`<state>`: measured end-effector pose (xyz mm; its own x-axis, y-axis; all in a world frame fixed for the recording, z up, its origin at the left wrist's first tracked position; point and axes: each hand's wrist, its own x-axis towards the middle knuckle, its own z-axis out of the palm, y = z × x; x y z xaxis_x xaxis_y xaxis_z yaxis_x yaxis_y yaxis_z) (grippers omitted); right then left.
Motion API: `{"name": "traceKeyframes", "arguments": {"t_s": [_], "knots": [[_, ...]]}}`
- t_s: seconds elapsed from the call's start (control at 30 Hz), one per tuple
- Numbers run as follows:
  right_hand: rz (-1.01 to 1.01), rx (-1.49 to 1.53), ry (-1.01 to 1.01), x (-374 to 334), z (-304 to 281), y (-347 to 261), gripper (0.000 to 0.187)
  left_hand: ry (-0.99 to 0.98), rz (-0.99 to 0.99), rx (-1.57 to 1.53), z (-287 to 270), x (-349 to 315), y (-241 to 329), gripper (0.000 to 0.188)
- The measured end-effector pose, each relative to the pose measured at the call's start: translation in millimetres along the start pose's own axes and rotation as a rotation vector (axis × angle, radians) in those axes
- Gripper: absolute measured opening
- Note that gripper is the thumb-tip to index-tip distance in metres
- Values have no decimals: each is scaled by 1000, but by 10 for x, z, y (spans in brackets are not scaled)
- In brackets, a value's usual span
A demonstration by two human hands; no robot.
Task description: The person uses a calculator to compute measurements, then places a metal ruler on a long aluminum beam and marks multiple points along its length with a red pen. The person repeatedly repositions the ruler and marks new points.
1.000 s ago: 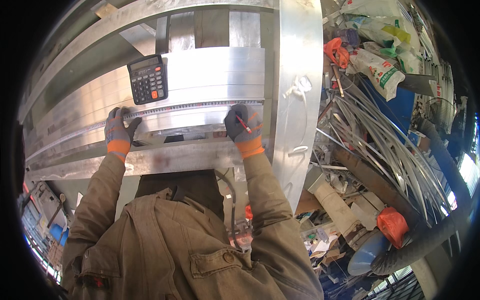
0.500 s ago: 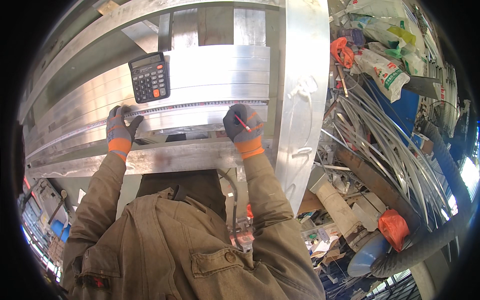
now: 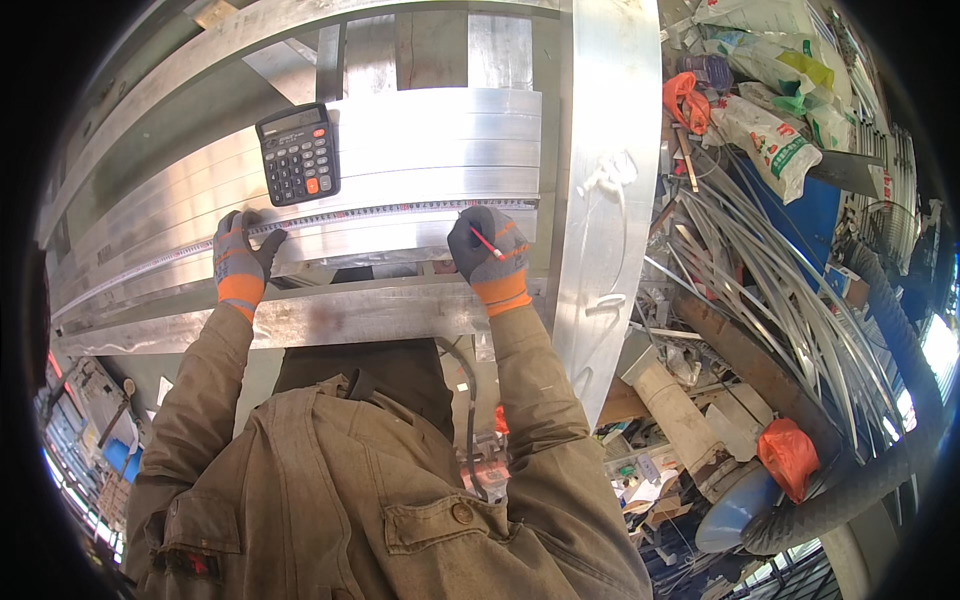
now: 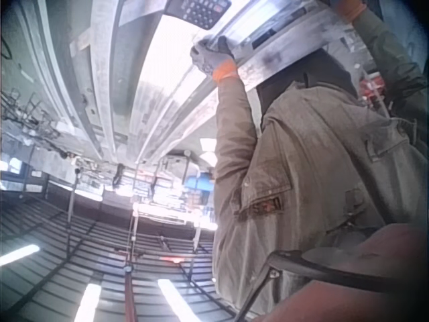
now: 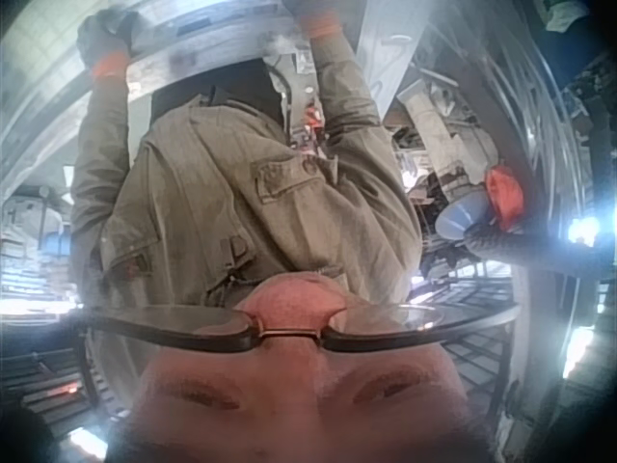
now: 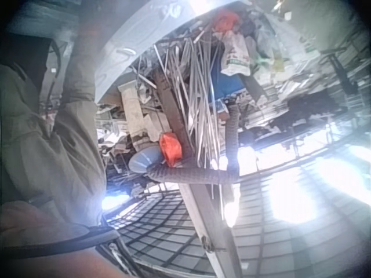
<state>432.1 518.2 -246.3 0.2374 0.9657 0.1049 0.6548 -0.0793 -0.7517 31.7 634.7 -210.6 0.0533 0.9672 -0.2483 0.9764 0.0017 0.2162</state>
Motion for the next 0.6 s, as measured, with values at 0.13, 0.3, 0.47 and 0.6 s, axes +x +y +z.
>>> {"name": "traceKeyframes", "arguments": {"t_s": [0.13, 0.3, 0.47, 0.6], "knots": [[-17, 42, 15, -11, 12, 29, 3, -7, -20, -12, 15, 10, -12, 50], [-17, 12, -1, -10, 19, 44, 4, 10, -15, -25, 19, -1, -12, 50], [-2, -9, -9, -7, 10, 30, 4, -1, -58, -33, 29, 8, 4, 50], [28, -15, -21, -3, 5, 18, 4, -18, -54, -31, 18, 19, 2, 50]]}}
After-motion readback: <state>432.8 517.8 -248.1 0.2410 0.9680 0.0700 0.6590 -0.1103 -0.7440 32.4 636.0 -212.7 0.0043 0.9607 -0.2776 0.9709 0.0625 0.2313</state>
